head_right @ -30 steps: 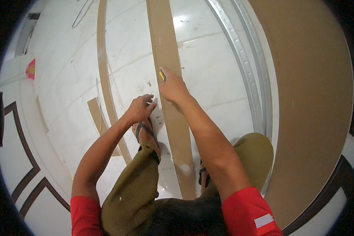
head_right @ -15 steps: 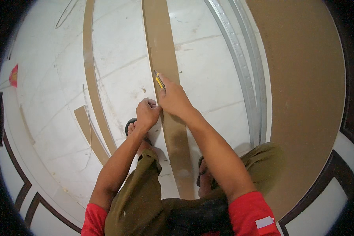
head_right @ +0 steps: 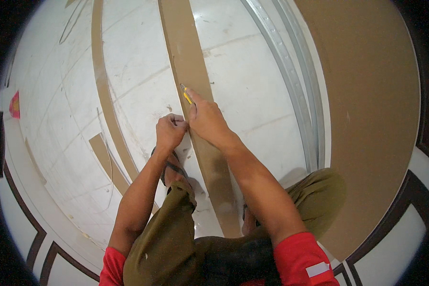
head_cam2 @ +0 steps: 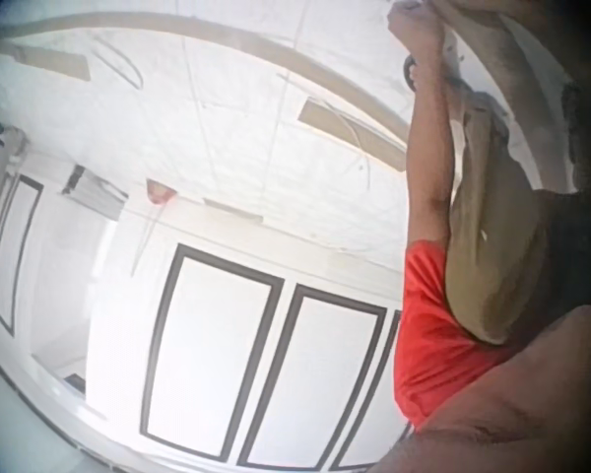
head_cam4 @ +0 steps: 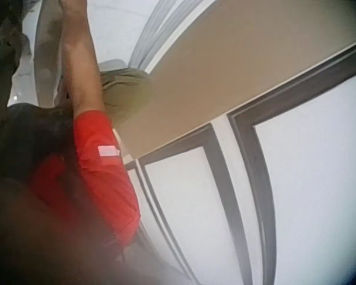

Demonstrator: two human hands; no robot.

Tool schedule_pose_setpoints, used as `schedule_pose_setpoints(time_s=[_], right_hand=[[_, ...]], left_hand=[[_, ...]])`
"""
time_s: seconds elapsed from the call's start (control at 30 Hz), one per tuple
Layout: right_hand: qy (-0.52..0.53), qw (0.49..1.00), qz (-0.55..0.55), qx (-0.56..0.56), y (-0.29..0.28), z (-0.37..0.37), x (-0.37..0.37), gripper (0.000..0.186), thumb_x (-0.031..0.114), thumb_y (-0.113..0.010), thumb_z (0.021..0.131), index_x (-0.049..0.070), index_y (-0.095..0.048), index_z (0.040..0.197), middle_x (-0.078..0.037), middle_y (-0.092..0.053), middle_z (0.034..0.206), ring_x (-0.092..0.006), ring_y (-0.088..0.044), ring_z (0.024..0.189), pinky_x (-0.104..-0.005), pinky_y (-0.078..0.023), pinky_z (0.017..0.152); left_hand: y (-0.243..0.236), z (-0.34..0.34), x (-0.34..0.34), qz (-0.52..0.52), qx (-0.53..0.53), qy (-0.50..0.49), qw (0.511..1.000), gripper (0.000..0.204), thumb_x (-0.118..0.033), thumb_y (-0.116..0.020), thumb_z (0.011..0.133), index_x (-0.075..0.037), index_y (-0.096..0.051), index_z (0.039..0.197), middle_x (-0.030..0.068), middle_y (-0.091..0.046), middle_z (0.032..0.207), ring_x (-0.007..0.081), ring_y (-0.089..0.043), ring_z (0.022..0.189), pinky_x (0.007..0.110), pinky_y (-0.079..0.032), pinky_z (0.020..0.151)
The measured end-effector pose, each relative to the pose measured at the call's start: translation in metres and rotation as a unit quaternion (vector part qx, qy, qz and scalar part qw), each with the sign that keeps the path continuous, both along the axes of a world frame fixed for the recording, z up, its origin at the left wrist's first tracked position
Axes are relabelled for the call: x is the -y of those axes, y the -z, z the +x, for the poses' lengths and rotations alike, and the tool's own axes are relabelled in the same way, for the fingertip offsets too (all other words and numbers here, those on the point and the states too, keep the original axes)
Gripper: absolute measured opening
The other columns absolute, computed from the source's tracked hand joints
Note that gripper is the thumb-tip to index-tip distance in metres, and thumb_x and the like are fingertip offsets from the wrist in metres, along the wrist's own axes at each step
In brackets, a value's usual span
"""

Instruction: The person cuts a strip of drywall with a utility knife and trims the edges of the strip using the utility knife.

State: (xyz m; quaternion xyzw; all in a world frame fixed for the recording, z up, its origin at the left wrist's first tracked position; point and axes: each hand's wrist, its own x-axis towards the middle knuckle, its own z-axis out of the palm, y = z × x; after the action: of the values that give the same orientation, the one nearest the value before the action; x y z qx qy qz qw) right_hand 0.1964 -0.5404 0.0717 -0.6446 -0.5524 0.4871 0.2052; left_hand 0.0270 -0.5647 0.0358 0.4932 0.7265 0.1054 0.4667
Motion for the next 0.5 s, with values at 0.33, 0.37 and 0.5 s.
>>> schedule_pose_setpoints(time_s=[0.33,0.37,0.5], right_hand=[[-0.007,1.0,0.003,-0.014,-0.004,0.004,0.007,0.052,0.007,-0.053,0.1,0.004,-0.055,0.153,-0.034,-0.071,0.091,-0.0477,-0.07,0.077,-0.05,-0.055,0.074],[-0.01,1.0,-0.01,-0.016,-0.006,0.004,0.008,0.052,0.007,-0.053,0.1,0.004,-0.054,0.153,-0.033,-0.071,0.09,-0.0477,-0.07,0.077,-0.0498,-0.055,0.073],[-0.003,0.999,-0.018,-0.035,-0.016,0.004,0.017,0.051,0.006,-0.053,0.098,0.0,-0.056,0.149,-0.037,-0.07,0.102,-0.055,-0.069,0.095,-0.0587,-0.055,0.086]], left_hand=[[0.005,0.0,0.002,0.0,0.003,-0.007,1.0,0.027,-0.019,-0.082,0.086,0.006,-0.077,0.093,0.0103,-0.076,0.073,0.0164,-0.072,0.065,0.033,-0.058,0.066],[0.004,0.0,0.002,-0.001,0.003,-0.007,1.0,0.027,-0.019,-0.082,0.086,0.006,-0.077,0.093,0.0103,-0.076,0.073,0.0164,-0.072,0.065,0.033,-0.058,0.066],[0.005,-0.003,0.003,-0.004,0.004,-0.023,1.0,0.026,-0.02,-0.082,0.085,0.005,-0.077,0.091,0.0096,-0.075,0.072,0.0157,-0.071,0.064,0.032,-0.057,0.065]])
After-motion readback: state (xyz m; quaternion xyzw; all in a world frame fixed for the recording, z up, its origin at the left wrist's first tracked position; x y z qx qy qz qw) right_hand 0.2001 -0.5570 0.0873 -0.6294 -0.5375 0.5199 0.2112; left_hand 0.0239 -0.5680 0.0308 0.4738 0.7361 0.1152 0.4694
